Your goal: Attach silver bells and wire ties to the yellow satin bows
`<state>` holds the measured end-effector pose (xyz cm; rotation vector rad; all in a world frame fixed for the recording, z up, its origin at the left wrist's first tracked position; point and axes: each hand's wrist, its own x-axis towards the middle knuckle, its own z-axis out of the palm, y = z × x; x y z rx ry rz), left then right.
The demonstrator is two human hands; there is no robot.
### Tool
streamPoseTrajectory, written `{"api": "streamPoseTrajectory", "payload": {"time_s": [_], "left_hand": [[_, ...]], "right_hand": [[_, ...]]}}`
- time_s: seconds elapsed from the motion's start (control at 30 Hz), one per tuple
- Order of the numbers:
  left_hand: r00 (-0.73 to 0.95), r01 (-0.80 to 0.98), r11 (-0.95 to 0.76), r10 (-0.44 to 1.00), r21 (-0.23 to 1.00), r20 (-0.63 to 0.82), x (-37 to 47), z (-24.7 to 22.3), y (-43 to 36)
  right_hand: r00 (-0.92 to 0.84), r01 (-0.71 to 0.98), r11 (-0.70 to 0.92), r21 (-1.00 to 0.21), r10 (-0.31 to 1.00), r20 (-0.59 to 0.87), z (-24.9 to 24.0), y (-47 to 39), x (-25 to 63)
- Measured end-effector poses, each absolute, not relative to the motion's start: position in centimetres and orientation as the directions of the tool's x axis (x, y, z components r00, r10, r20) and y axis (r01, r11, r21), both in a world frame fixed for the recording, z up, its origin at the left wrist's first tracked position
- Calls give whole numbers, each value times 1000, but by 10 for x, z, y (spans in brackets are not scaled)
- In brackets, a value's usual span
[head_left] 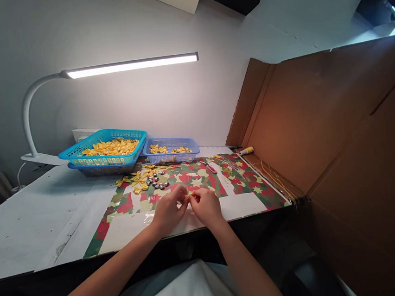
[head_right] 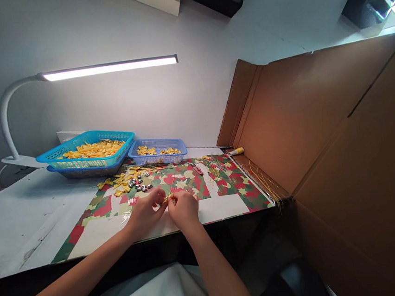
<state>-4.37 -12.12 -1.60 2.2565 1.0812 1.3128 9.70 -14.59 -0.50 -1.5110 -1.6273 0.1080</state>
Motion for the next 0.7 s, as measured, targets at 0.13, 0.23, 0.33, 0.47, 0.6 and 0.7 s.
{"api": "streamPoseTrajectory", "payload": {"time_s": [0.13, 0.23, 0.33, 0.47, 0.6, 0.7], "left_hand": [[285, 487, -663, 735, 568, 615, -42, -18, -121], [276, 507, -656, 738, 559, 616, -41, -19, -120], [275, 509, -650, 744, 565, 609, -41, -18, -120], [276, 485, -645, 753, 591, 597, -43, -16, -119], [282, 465, -636, 766, 616, 578, -43, -15, -119], [284, 464, -621, 779, 631, 559, -44, -14, -118]], "right_hand": [[138, 759, 233, -607, 855, 501, 0, -143, 99], [159, 742, 243, -624, 841, 517, -1, -144, 94], [180, 695, 281, -661, 823, 539, -4, -147, 89], [168, 568, 372, -734, 821, 545, -10, -149, 89], [113, 401, 442, -802, 845, 522, -15, -152, 97], [77, 296, 465, -834, 859, 506, -16, -155, 102]]}}
